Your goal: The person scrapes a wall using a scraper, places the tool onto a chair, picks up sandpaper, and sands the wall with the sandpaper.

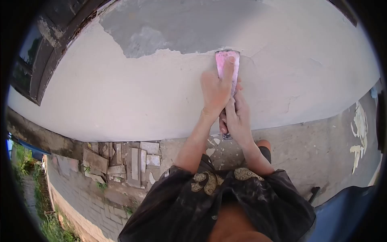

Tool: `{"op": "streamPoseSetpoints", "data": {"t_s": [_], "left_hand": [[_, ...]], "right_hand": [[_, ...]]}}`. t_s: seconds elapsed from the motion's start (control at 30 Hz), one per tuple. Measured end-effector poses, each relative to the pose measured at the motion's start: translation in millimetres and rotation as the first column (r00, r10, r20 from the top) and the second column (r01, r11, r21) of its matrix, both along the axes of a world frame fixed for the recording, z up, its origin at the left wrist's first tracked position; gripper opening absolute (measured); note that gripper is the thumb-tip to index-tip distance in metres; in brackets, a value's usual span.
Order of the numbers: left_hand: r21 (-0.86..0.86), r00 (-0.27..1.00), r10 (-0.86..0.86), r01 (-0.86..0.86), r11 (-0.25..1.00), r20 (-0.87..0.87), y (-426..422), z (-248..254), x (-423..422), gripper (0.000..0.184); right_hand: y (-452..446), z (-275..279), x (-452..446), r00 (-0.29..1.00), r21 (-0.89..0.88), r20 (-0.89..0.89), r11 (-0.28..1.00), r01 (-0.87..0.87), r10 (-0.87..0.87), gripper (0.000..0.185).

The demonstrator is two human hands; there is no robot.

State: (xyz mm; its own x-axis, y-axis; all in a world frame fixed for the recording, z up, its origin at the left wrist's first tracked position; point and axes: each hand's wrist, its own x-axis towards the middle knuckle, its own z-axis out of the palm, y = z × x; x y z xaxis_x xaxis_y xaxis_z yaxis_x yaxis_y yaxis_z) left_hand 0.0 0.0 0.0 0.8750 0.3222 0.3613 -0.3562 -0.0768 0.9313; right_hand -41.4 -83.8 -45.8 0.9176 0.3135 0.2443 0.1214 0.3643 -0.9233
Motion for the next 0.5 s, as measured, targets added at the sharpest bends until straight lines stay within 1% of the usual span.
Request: {"op": "streamPoseSetpoints", "data": {"t_s": [0.07,0.1,0.17,0.27,0.37,0.43,0.5], "left_hand": [[-0.002,1.0,0.016,-0.016,1.0,-0.022,1.8,1.0,-7.4,0.055],[-0.054,1.0,0.019,-0.02,0.998,-0.019,-7.2,0.4,-1.5,0.055],[-0.037,0.996,0.013,-0.016,0.999,-0.083,-5.9,3.9,-9.9,0.056],[-0.023,0.996,-0.02,0.019,1.0,-0.082,-1.8,0.0,-5.7,0.056],[-0.065,0.996,0.001,-0.007,0.998,-0.092,-9.3,0.1,-10.7,0.056],[-0.081,0.992,0.0,-0.011,0.997,-0.125,-10.1,-6.6,-14.0,0.056],[-0.092,0.993,-0.004,-0.006,0.996,-0.115,-9.6,-3.0,-11.9,0.056]], "right_hand": [[4.8,2.4,-7.2,0.999,0.079,-0.051,0.997,0.004,0.0,0.033],[-7.4,3.9,0.9,1.0,0.015,-0.02,1.0,-0.006,0.007,0.031],[-8.6,5.0,-7.7,1.0,0.005,-0.029,1.0,-0.009,0.01,0.026],[-3.7,7.2,-11.9,0.999,0.011,0.023,1.0,0.023,-0.024,0.024],[-8.3,2.5,-12.4,0.999,0.006,-0.03,1.0,0.029,-0.029,0.023],[-9.8,-5.1,-15.1,0.999,-0.003,0.026,0.999,0.039,-0.039,0.025],[-10.2,-1.5,-11.3,0.995,-0.01,0.081,0.999,0.052,-0.051,0.026]]}}
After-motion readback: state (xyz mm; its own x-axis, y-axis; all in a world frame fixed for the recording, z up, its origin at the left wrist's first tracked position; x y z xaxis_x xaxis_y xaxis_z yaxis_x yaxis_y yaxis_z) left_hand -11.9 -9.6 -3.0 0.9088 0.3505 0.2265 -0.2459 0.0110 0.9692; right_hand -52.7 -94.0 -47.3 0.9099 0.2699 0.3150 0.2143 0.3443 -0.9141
